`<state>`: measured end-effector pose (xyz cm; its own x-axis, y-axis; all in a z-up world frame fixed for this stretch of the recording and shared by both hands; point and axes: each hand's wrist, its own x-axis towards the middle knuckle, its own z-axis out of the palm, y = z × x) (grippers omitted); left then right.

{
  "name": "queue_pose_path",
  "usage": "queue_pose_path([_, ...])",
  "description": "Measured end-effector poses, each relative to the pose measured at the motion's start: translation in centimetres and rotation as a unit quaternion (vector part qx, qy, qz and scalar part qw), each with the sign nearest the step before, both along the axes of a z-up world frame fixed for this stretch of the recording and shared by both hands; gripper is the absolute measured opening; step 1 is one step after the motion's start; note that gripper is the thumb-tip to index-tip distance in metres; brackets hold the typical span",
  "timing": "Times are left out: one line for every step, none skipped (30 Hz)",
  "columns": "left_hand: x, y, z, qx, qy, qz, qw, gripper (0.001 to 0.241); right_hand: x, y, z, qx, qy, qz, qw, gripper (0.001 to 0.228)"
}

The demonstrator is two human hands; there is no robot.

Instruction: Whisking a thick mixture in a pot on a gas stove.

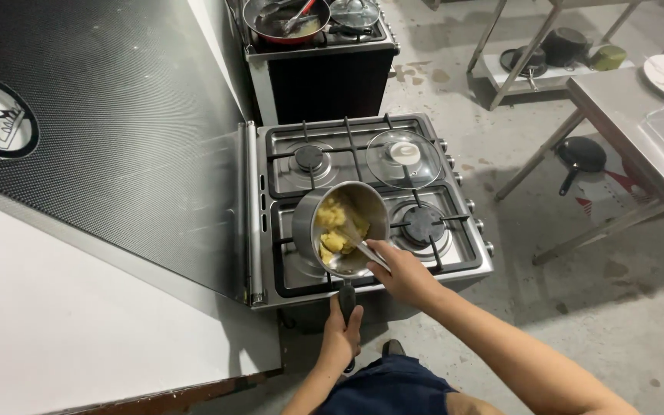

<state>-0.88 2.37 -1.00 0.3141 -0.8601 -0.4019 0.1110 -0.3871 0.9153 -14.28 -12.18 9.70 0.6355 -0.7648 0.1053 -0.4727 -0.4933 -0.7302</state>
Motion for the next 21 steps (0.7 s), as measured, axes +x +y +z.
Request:
queue_pose_path([0.1,0.0,0.0,-0.022,-0.018,-0.001,1.000,0.054,-0.2,-0.2,0.3,-0.005,0.013,0.045,0.999,0.046])
queue_pose_path([0.1,-0.2,0.0,-0.023,-0.018,-0.002,1.000,0.054,-0.6,-0.5,1.5,-0.006,0.013,0.044,0.999,0.046])
queue_pose_path([0.0,-0.2,0.0,0.010,-0.029,-0.008,1.000,0.055,-1.1,-0.6,2.6,0.003,0.084,0.079,0.993,0.046])
queue_pose_path([0.0,-0.2,0.0,0.042,-0.040,-0.014,0.998,0.055,-1.7,-0.6,3.7,0.012,0.153,0.114,0.982,0.045])
queue_pose_path([-0.1,0.0,0.0,0.042,-0.040,-0.014,0.998,0.055,-2.3,-1.2,3.8,0.012,0.153,0.113,0.982,0.045])
queue_pose_path([-0.1,0.1,-0.1,0.030,-0.019,0.001,0.999,0.055,-3.0,-1.8,3.9,-0.016,0.208,0.123,0.970,0.045])
queue_pose_path([-0.2,0.2,-0.2,0.018,0.003,0.017,1.000,0.055,-3.6,-2.5,4.0,-0.043,0.263,0.133,0.955,0.045])
queue_pose_path([-0.1,0.2,-0.5,0.018,0.003,0.016,1.000,0.055,-3.1,-2.0,5.3,-0.042,0.264,0.132,0.955,0.045])
queue_pose_path([0.0,0.2,-0.7,-0.016,0.017,0.012,1.000,0.054,-2.6,-1.5,6.5,-0.087,0.278,0.147,0.945,0.047])
queue_pose_path([-0.1,0.1,-1.0,-0.050,0.031,0.008,0.998,0.053,-2.3,-1.1,7.8,-0.131,0.292,0.162,0.934,0.049])
queue_pose_path([-0.2,0.1,-1.3,-0.047,0.032,0.006,0.998,0.053,-1.8,-1.0,7.2,-0.127,0.292,0.161,0.934,0.049])
queue_pose_path([-0.3,0.1,-1.6,-0.048,0.063,0.016,0.997,0.049,-1.3,-0.9,6.6,-0.148,0.294,0.169,0.929,0.056])
queue_pose_path([-0.1,-0.3,-1.9,-0.053,0.093,0.028,0.994,0.045,-0.6,-1.2,6.2,-0.173,0.296,0.178,0.923,0.063])
queue_pose_path([-0.2,-0.4,-0.8,-0.053,0.093,0.028,0.994,0.045,-0.2,-1.8,5.9,-0.173,0.295,0.178,0.923,0.063])
queue_pose_path([-0.2,-0.3,0.4,-0.025,0.103,0.039,0.994,0.042,0.2,-2.3,5.5,-0.192,0.278,0.153,0.929,0.067])
queue_pose_path([-0.3,-0.2,1.5,0.004,0.114,0.051,0.992,0.042,0.6,-2.8,5.2,-0.211,0.261,0.128,0.933,0.070])
queue_pose_path([-0.5,-0.2,1.6,0.004,0.114,0.050,0.992,0.042,0.6,-3.1,5.2,-0.210,0.261,0.127,0.933,0.070])
queue_pose_path([-0.6,-0.2,1.6,-0.007,0.112,0.040,0.993,0.038,0.6,-3.5,5.2,-0.205,0.278,0.094,0.934,0.067])
queue_pose_path([-0.7,-0.1,1.6,-0.019,0.110,0.030,0.993,0.034,0.6,-3.8,5.2,-0.199,0.295,0.061,0.933,0.065])
queue_pose_path([-0.9,-0.1,1.5,-0.018,0.111,0.030,0.993,0.034,0.3,-4.2,4.6,-0.198,0.296,0.061,0.932,0.065])
queue_pose_path([-1.1,-0.2,1.5,-0.031,0.101,0.050,0.993,0.032,0.0,-4.6,4.1,-0.174,0.315,0.056,0.931,0.056])
